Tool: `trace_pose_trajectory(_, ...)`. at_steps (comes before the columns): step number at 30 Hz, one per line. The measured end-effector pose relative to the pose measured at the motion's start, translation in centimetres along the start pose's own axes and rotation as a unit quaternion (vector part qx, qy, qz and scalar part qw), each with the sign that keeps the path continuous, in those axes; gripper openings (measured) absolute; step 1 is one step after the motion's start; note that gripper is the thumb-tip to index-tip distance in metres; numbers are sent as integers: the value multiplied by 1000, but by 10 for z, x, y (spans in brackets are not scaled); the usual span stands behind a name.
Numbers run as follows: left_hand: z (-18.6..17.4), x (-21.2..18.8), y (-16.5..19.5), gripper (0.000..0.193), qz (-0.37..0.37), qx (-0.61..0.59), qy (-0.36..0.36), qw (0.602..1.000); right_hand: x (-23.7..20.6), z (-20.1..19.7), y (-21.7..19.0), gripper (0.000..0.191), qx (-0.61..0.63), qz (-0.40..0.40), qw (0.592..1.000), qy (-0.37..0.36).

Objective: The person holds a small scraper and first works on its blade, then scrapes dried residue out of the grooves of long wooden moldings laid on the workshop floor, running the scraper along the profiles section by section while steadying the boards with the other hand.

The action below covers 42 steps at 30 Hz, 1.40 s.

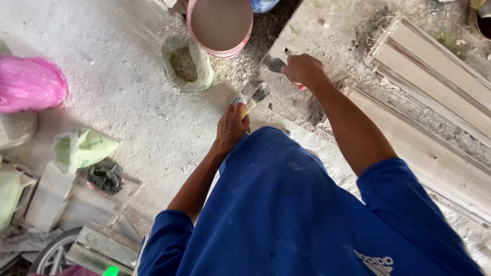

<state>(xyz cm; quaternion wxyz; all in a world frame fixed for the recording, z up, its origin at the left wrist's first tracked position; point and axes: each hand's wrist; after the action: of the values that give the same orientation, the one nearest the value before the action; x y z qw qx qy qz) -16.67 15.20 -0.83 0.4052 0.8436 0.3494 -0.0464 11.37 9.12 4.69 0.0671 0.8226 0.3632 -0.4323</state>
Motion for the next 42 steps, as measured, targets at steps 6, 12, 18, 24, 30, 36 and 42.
trace_pose_trajectory(6, 14, 21, 26, 34, 0, -3, -30, 1000, -37, 70, 33, 47, 38, -117, 977, 173)
trace_pose_trajectory(12, 30, 30, 38, 38, 5, 13, -55, 998, -48, 160, 47, 35, 254, -92, 932, 243)
trace_pose_trajectory(18, 56, 27, 49, 35, 66, -35, -25, 997, -65, 185, 76, 32, 311, -193, 895, 256)
trace_pose_trajectory(24, 77, 8, 67, 38, 17, -55, -27, 998, -76, 205, 87, 32, 333, -162, 855, 364)
trace_pose_trajectory(30, 87, -3, 85, 37, -1, -5, -38, 999, -70, 189, 104, 30, 191, 11, 952, 238)
trace_pose_trajectory(36, 90, -13, 101, 36, -9, 97, -53, 994, -86, 184, 120, 28, 141, -110, 928, 326)
trace_pose_trajectory(42, 107, -32, 108, 37, -13, 119, -56, 991, -93, 203, 127, 31, 213, -203, 884, 363)
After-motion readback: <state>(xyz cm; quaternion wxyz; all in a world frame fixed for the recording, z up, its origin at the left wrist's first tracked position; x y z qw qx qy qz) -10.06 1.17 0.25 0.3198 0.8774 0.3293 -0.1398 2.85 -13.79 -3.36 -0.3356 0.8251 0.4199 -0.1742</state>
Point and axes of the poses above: each hand's wrist, its own x-axis towards the middle knuckle, its own z-axis out of the palm, y = z × x, and after that the axes turned 7 degrees about -z, right-handed
